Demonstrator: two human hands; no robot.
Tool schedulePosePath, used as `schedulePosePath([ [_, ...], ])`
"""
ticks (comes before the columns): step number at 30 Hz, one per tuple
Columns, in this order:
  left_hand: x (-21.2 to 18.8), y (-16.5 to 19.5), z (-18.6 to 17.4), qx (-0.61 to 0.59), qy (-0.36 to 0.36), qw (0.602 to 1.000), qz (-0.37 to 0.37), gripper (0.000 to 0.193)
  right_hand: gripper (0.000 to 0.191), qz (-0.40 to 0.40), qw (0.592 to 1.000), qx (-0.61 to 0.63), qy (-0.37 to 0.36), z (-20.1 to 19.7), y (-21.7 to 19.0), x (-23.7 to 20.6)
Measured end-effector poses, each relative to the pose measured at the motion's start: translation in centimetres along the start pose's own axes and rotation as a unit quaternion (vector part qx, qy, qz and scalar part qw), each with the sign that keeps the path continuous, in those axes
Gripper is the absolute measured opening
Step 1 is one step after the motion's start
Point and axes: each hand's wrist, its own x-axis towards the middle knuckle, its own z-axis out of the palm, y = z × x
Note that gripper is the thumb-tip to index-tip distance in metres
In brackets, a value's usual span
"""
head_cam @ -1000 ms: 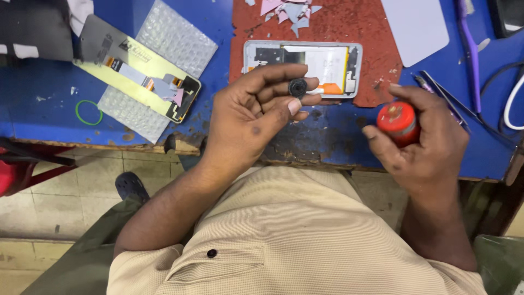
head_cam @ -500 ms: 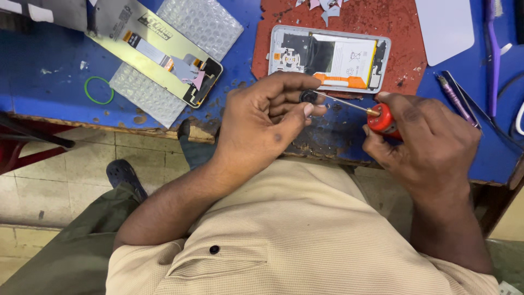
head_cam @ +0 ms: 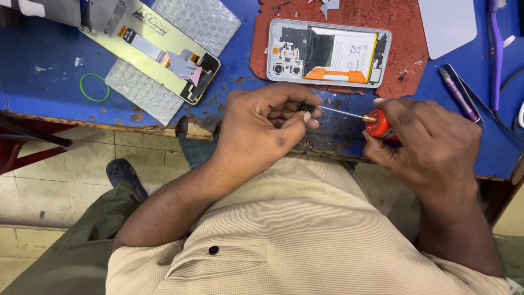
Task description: The person cleans a small black circular component with a pink wipe, then uses tweezers to adjust it. They place the component into a purple back cover and apply glue to it using a red glue bottle.
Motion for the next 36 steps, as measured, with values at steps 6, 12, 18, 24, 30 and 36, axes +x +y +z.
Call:
schedulePosePath([
  [6, 0.2, -0.5, 0.0, -0.019, -0.02, 0.999, -0.016, 0.016, 0.044, -0.005, 1.0, -0.005, -0.008, -0.1, 0.1, -0.4],
  [12, 0.3, -1.1, 0.4, 0.005, -0.001, 0.999, -0.038, 0.018, 0.05, -0.011, 0.999, -0.024, -0.019, -0.1, 0.3, -0.8],
  [18, 0.5, -1.2, 0.4, -0.009, -0.008, 1.0, -0.026, 0.018, 0.048, 0.004, 1.0, -0.001, -0.013, 0.0, 0.3, -1.1],
  [24, 0.9, -0.4, 0.0, -0.061, -0.019, 0.997, -0.05, 0.029, 0.042, 0.053, 0.998, 0.037, -0.006, 0.3, 0.0, -1.6],
  [30, 0.8, -0.1, -0.3, -0.105, -0.048, 0.993, -0.02, 0.037, 0.042, 0.073, 0.995, 0.065, 0.014, 0.6, -0.3, -1.5],
  [36, 0.8, -0.2, -0.1, -0.076, -0.037, 0.995, -0.05, 0.035, 0.042, 0.062, 0.997, 0.035, 0.011, 1.0, -0.5, -1.0],
])
